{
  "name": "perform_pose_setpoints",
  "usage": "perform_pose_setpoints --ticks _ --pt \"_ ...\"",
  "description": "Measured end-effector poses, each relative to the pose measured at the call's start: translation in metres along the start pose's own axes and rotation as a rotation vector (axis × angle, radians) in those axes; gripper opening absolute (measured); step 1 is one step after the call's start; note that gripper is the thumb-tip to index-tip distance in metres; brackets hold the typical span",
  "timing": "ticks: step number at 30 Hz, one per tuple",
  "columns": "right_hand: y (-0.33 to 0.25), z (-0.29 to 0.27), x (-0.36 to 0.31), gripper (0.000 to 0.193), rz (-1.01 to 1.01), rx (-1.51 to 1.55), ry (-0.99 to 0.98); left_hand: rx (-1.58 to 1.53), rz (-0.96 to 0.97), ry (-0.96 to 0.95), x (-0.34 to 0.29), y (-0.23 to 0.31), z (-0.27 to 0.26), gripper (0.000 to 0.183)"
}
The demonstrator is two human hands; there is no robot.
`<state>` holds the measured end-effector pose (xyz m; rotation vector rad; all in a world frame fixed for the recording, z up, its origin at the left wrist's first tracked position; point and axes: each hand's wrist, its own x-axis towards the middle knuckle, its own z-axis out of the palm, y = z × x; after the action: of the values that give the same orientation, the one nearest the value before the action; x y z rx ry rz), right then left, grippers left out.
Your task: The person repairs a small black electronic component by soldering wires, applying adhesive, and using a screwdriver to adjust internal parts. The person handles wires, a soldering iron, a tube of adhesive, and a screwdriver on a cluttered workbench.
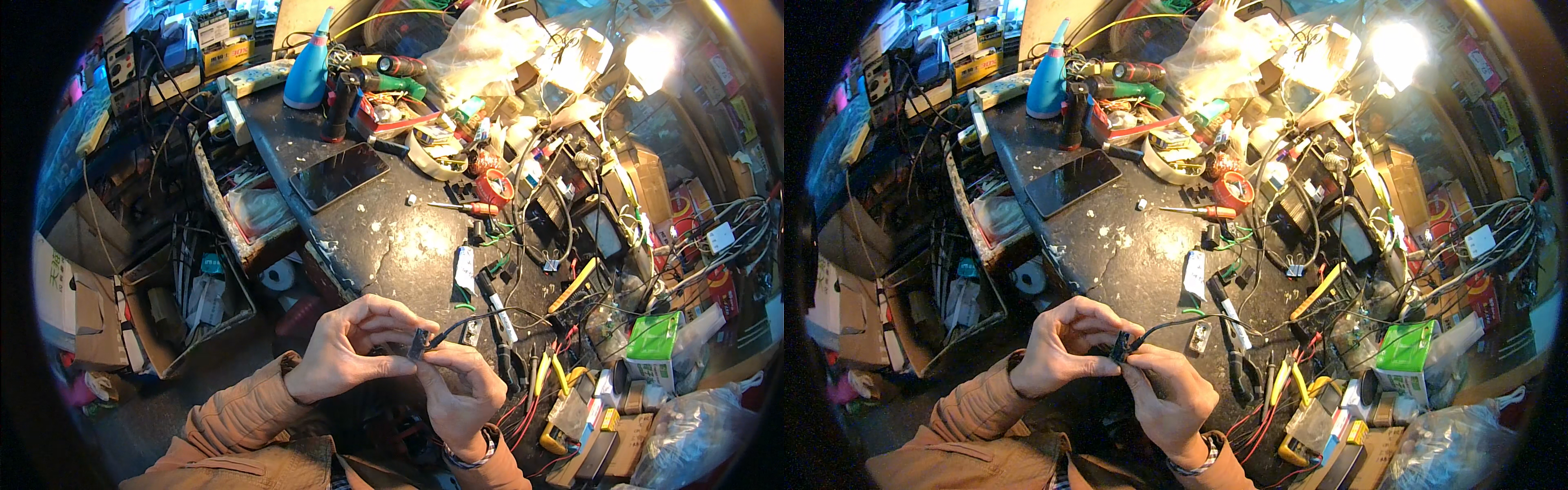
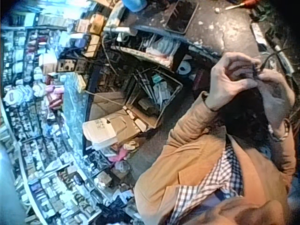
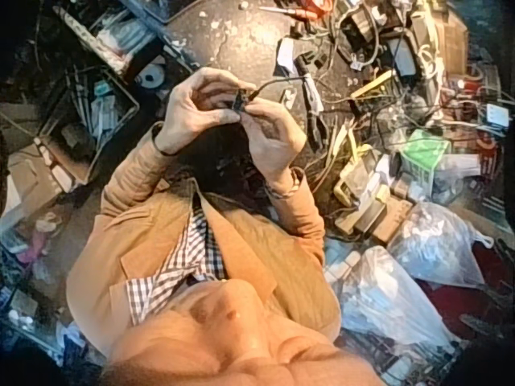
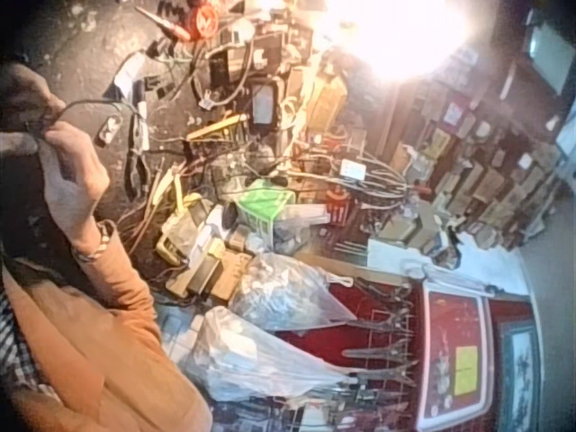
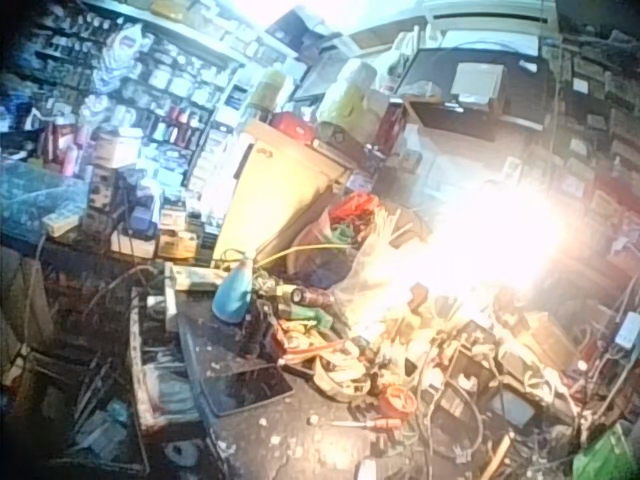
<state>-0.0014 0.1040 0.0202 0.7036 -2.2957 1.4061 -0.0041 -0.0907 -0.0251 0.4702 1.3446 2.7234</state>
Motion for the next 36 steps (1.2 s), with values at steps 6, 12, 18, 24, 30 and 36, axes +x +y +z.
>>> perform_pose_setpoints --ticks 6,12,18,24,30,36 --pt "0.001 0.001 0.000 0.022 -0.047 -0.068 0.011 -0.116 -0.091 0.080 -0.001 0.003 0.008 0.054" --pt "-0.001 0.001 0.001 0.022 -0.035 -0.071 0.002 -0.120 -0.053 0.073 -0.002 -0.004 0.003 0.051" --pt "-0.005 -0.001 0.005 0.022 -0.039 -0.075 -0.018 -0.078 0.058 0.014 -0.002 -0.011 -0.003 0.044" --pt "-0.004 -0.006 0.003 0.019 -0.018 -0.130 -0.032 -0.042 0.037 0.091 -0.002 -0.009 -0.001 0.049" --pt "0.005 -0.058 0.017 0.008 0.309 -0.190 0.028 0.023 0.063 0.182 0.004 -0.014 -0.005 0.047" --pt "0.022 -0.101 0.047 0.008 0.421 -0.371 0.043 0.107 0.123 0.296 0.025 -0.033 -0.009 0.044"
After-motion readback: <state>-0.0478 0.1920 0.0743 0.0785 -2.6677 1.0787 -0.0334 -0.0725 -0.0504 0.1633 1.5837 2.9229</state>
